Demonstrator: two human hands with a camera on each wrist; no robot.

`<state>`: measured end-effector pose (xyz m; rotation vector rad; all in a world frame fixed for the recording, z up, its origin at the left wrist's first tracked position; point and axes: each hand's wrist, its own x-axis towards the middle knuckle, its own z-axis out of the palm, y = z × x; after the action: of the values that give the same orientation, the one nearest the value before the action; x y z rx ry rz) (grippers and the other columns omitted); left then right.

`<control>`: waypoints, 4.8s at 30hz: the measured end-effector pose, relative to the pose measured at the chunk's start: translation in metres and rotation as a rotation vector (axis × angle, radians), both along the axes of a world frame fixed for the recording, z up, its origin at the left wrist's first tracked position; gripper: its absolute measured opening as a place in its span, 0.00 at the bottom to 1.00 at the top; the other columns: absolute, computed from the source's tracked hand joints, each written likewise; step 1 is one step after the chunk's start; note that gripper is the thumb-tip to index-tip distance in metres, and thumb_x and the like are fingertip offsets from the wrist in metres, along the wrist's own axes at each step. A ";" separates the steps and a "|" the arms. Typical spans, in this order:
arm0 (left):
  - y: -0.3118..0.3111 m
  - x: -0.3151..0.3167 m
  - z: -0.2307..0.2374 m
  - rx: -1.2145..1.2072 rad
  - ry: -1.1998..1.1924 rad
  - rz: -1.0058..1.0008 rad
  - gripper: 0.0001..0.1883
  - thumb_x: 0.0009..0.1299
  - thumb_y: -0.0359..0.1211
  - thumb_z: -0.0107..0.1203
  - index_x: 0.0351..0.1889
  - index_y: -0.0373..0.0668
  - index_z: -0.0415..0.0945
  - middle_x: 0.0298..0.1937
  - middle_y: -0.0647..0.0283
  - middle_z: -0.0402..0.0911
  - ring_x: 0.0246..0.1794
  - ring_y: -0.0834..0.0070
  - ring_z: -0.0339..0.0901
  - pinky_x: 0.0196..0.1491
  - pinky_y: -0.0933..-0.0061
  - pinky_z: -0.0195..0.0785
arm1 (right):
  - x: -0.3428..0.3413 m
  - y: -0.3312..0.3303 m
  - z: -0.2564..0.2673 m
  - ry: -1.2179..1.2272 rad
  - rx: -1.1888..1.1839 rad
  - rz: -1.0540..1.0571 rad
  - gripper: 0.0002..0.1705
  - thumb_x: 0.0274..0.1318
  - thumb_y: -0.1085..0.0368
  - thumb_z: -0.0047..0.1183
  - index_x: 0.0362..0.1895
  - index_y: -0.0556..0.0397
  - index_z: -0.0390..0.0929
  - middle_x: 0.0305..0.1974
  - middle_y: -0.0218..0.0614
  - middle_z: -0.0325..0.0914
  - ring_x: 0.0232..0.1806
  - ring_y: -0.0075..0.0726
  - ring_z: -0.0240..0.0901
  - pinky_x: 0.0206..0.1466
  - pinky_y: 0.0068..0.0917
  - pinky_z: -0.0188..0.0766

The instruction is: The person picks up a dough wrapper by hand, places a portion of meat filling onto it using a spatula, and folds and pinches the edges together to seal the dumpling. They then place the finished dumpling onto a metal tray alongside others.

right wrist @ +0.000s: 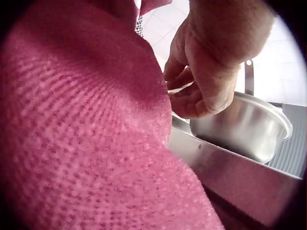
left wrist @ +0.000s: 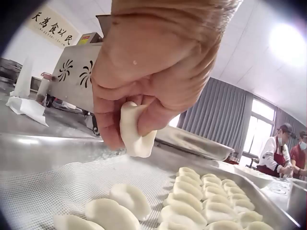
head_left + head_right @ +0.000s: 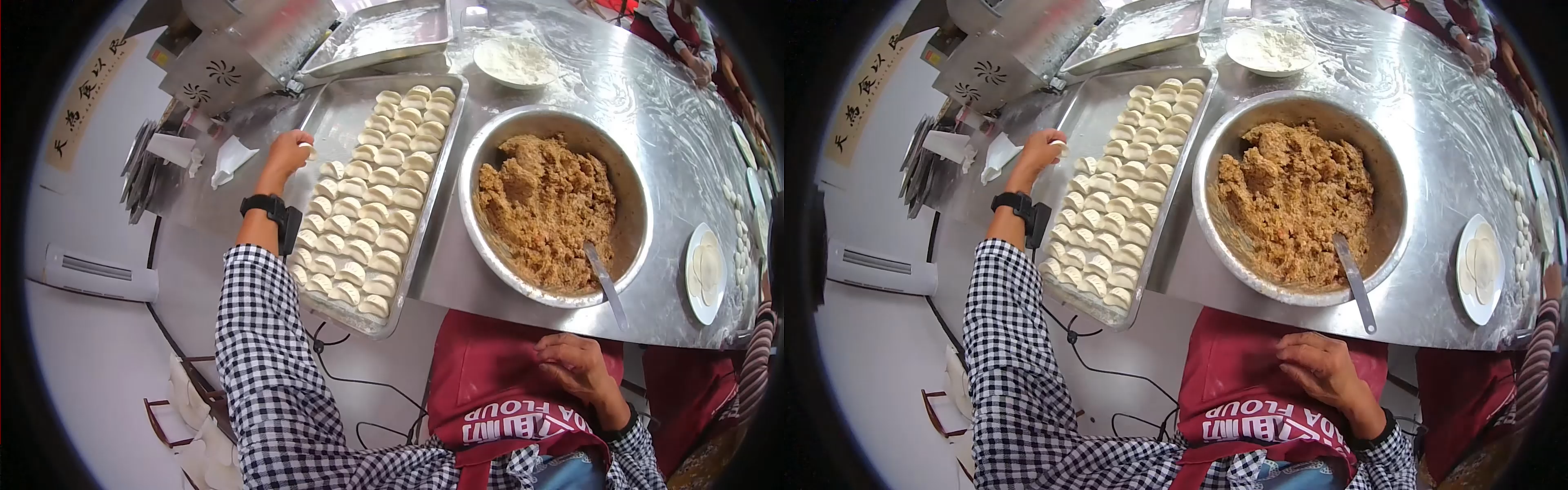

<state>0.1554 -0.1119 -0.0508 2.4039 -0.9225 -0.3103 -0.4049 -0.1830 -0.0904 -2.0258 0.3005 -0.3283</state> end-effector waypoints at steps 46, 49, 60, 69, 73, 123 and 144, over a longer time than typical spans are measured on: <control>0.046 -0.105 0.021 -0.578 0.549 -0.159 0.16 0.66 0.32 0.49 0.50 0.36 0.68 0.48 0.57 0.73 0.50 0.70 0.70 0.50 0.70 0.66 | -0.167 -0.096 0.047 -0.219 0.436 -0.973 0.09 0.47 0.67 0.54 0.35 0.58 0.79 0.31 0.31 0.78 0.31 0.19 0.72 0.33 0.18 0.68; 0.062 -0.180 0.055 -0.663 0.583 -0.177 0.15 0.67 0.34 0.49 0.49 0.35 0.67 0.46 0.55 0.73 0.46 0.67 0.72 0.49 0.67 0.68 | -0.208 -0.157 0.028 -0.155 0.144 -1.170 0.11 0.46 0.64 0.55 0.34 0.56 0.79 0.29 0.30 0.77 0.31 0.20 0.72 0.32 0.20 0.69; 0.075 -0.316 0.066 -0.603 0.626 -0.419 0.11 0.66 0.28 0.50 0.43 0.30 0.72 0.41 0.51 0.76 0.41 0.64 0.76 0.47 0.64 0.71 | -0.218 -0.251 -0.020 0.611 -0.614 -1.303 0.06 0.43 0.66 0.52 0.27 0.42 0.80 0.30 0.37 0.77 0.32 0.46 0.74 0.35 0.34 0.70; 0.052 -0.361 0.048 -0.546 0.792 -0.465 0.09 0.66 0.26 0.48 0.42 0.31 0.72 0.41 0.52 0.76 0.39 0.65 0.76 0.48 0.65 0.71 | -0.239 -0.267 -0.002 0.592 -0.283 -1.152 0.05 0.36 0.68 0.55 0.25 0.51 0.79 0.23 0.35 0.78 0.25 0.33 0.74 0.28 0.27 0.69; 0.046 -0.373 0.046 -0.492 0.750 -0.491 0.08 0.65 0.24 0.47 0.40 0.31 0.73 0.41 0.52 0.76 0.39 0.66 0.76 0.47 0.66 0.71 | -0.245 -0.270 -0.005 0.471 -0.127 -1.146 0.06 0.32 0.70 0.57 0.22 0.53 0.79 0.21 0.34 0.77 0.22 0.28 0.73 0.24 0.25 0.67; 0.054 -0.414 -0.006 -0.810 1.565 0.120 0.19 0.65 0.22 0.44 0.56 0.40 0.63 0.49 0.57 0.73 0.47 0.65 0.74 0.43 0.62 0.73 | -0.001 -0.079 0.053 -0.215 -0.599 -0.278 0.06 0.39 0.72 0.55 0.27 0.51 0.75 0.29 0.34 0.72 0.30 0.39 0.71 0.29 0.31 0.70; 0.042 -0.406 -0.013 -0.769 1.533 0.116 0.15 0.68 0.32 0.45 0.51 0.37 0.66 0.47 0.57 0.74 0.48 0.66 0.72 0.50 0.62 0.68 | -0.017 -0.094 0.057 -0.128 0.428 -0.328 0.05 0.54 0.70 0.53 0.34 0.59 0.78 0.28 0.31 0.77 0.32 0.20 0.72 0.37 0.17 0.71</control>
<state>-0.2504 -0.0703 -0.0639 0.9525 -0.0750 -1.2132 -0.4220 -0.2767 -0.0339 -1.5264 0.5739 -0.5449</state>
